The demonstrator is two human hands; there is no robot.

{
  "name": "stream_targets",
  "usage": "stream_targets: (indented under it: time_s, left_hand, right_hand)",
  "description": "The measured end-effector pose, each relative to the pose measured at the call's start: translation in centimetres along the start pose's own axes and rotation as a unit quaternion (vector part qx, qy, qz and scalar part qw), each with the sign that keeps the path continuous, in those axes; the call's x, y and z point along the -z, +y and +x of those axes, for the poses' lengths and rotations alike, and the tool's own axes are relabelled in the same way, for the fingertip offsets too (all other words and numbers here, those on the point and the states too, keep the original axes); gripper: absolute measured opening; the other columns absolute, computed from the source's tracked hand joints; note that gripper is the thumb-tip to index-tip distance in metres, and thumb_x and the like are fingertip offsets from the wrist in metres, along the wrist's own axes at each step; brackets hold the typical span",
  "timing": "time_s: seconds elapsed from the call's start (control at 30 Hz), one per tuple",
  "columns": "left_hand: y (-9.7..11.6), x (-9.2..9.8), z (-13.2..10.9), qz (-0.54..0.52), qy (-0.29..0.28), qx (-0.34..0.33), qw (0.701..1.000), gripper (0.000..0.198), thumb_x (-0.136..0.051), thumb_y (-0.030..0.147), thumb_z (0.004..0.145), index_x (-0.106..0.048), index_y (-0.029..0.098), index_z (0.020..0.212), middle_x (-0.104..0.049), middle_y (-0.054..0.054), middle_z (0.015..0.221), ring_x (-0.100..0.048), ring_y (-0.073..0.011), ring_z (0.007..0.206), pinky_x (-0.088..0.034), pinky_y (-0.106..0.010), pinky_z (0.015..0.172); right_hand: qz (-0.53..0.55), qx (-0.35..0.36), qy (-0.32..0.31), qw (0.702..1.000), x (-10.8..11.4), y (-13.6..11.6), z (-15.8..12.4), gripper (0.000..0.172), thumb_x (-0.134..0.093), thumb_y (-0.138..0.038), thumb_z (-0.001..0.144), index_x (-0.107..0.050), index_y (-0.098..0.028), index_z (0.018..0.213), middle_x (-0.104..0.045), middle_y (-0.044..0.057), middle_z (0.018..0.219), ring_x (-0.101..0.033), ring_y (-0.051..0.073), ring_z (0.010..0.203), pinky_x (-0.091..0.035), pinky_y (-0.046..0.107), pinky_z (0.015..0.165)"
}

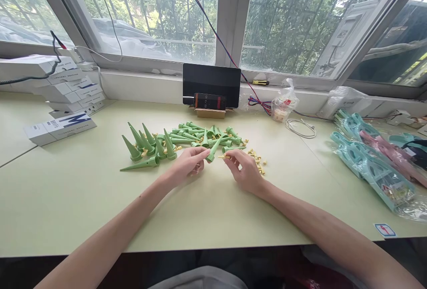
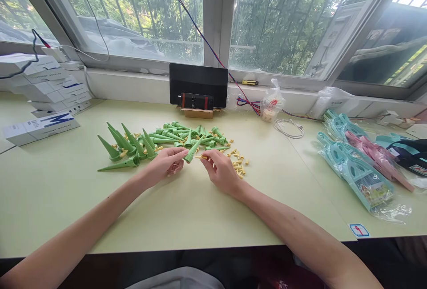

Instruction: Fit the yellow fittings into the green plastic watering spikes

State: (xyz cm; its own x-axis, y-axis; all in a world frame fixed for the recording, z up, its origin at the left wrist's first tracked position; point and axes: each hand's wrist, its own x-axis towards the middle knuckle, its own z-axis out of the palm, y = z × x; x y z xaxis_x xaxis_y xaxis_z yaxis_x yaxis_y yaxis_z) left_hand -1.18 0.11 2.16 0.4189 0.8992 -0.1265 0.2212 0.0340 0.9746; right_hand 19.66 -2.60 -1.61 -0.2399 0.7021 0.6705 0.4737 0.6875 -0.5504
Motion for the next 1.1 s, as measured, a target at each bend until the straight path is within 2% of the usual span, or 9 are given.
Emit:
stream_targets:
  time_s: [0.13, 0.3, 1.1]
  left_hand:
    - [-0.05, -0.10, 0.07, -0.054, -0.050, -0.003, 0.997, 0.039, -0.057, 0.055, 0.085, -0.058, 0.016, 0.084, -0.045, 0.003, 0.053, -0.037, -0.0079, 0.044, -0.025, -0.020, 0.040]
    - [-0.05, -0.15, 0.07, -0.084, -0.075, -0.004, 0.994, 0.040, -0.056, 0.055, 0.087, -0.060, 0.016, 0.089, -0.048, 0.002, 0.061, -0.040, -0.0073, 0.048, -0.029, -0.019, 0.041]
    - [0.05, -0.18, -0.17, -0.057, -0.082, -0.012, 0.995, 0.039, -0.055, 0.056, 0.087, -0.056, 0.017, 0.094, -0.046, 0.002, 0.061, -0.038, -0.0083, 0.050, -0.030, -0.020, 0.044]
  right_hand:
    - [-0.001, 0.000, 0.002, 1.000, 0.02, -0.01, 0.01, 0.010, -0.049, -0.026, 0.097, -0.058, -0.020, 0.096, -0.064, 0.004, 0.085, -0.056, 0.013, 0.070, -0.048, 0.024, 0.059]
    - [0.000, 0.001, 0.000, 1.000, -0.02, 0.11, 0.01, 0.010, -0.050, -0.026, 0.097, -0.058, -0.020, 0.097, -0.064, 0.004, 0.086, -0.056, 0.013, 0.070, -0.048, 0.024, 0.059]
    - [0.003, -0.005, -0.003, 1.000, 0.01, 0.00, 0.00, 0.012, -0.049, -0.027, 0.097, -0.059, -0.021, 0.097, -0.064, 0.004, 0.085, -0.056, 0.013, 0.067, -0.048, 0.024, 0.058]
